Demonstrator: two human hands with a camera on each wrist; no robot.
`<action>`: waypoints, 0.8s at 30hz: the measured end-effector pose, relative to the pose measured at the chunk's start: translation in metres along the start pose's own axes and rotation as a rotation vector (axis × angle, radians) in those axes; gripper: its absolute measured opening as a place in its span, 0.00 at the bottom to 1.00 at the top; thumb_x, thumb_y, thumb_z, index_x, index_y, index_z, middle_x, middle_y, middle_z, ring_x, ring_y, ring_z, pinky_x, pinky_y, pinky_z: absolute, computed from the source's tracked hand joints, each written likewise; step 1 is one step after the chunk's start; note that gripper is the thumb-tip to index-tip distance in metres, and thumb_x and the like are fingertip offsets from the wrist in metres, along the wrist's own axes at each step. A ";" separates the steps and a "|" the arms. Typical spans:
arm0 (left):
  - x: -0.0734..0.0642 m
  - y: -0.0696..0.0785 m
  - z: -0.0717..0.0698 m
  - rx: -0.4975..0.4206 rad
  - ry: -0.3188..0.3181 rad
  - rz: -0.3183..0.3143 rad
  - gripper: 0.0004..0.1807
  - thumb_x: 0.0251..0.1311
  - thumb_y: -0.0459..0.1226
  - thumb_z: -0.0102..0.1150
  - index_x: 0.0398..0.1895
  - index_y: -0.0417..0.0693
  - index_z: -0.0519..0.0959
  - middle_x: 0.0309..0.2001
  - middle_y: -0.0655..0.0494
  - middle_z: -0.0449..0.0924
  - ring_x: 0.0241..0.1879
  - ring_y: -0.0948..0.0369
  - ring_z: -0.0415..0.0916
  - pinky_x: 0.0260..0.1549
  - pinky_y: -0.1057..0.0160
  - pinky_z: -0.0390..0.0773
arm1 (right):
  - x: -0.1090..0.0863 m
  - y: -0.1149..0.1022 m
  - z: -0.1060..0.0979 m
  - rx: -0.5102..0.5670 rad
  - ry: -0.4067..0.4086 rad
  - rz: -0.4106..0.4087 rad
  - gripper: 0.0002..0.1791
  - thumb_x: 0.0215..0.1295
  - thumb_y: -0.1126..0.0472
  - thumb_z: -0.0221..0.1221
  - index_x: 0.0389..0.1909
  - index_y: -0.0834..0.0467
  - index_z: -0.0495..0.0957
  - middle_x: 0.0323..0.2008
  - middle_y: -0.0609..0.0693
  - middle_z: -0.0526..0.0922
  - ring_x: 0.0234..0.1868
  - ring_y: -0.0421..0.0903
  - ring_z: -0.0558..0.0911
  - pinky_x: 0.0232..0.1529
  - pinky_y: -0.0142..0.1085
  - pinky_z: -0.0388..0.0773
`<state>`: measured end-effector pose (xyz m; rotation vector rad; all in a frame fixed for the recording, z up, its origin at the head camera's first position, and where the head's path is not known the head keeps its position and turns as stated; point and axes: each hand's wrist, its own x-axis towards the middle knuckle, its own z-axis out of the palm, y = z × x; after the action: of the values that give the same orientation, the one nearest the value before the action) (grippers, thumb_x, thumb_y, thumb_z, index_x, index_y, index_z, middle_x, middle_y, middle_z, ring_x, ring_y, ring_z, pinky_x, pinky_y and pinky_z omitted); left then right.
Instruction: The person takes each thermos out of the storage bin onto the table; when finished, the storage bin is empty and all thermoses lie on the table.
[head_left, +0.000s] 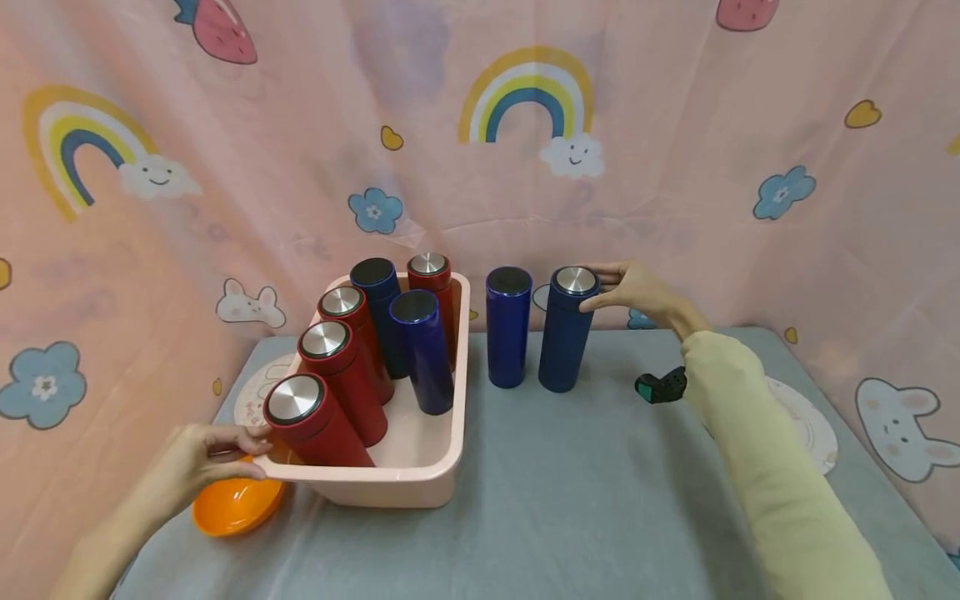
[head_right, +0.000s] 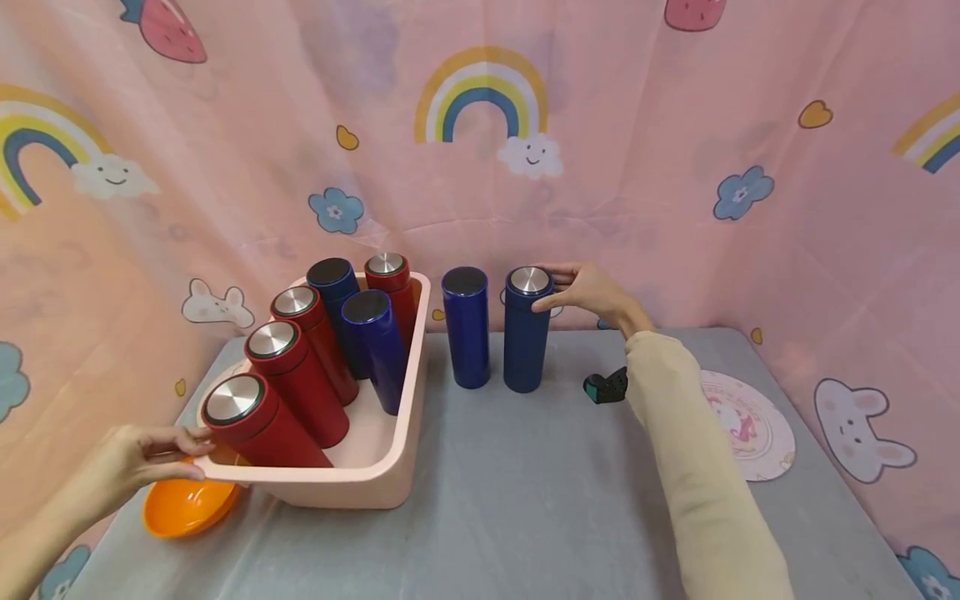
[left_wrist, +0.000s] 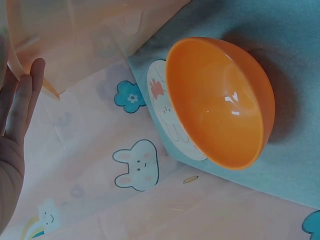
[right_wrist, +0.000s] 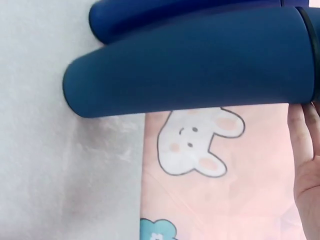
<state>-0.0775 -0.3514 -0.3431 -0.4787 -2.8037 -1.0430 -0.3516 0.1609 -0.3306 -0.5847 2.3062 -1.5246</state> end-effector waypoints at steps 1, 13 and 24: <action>0.000 0.000 0.000 0.008 0.001 -0.003 0.11 0.37 0.29 0.75 0.25 0.46 0.83 0.32 0.44 0.86 0.36 0.80 0.77 0.27 0.73 0.82 | 0.001 -0.001 -0.002 -0.017 -0.008 0.011 0.42 0.53 0.64 0.71 0.68 0.64 0.62 0.65 0.64 0.67 0.68 0.57 0.64 0.67 0.52 0.62; 0.000 0.001 -0.001 0.014 -0.014 0.009 0.09 0.39 0.30 0.75 0.26 0.44 0.83 0.31 0.45 0.86 0.34 0.78 0.78 0.27 0.73 0.82 | 0.001 -0.009 -0.012 -0.074 -0.093 0.062 0.42 0.56 0.64 0.68 0.70 0.64 0.59 0.69 0.64 0.60 0.70 0.60 0.59 0.68 0.54 0.59; 0.001 0.002 -0.002 0.035 -0.028 -0.011 0.09 0.40 0.31 0.75 0.26 0.45 0.84 0.32 0.46 0.86 0.33 0.77 0.79 0.27 0.72 0.83 | -0.009 -0.003 -0.023 -0.017 -0.096 0.021 0.37 0.60 0.67 0.64 0.69 0.64 0.61 0.70 0.61 0.60 0.70 0.58 0.59 0.69 0.52 0.59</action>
<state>-0.0776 -0.3506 -0.3402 -0.4787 -2.8467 -0.9948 -0.3539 0.1822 -0.3190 -0.6218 2.2486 -1.4367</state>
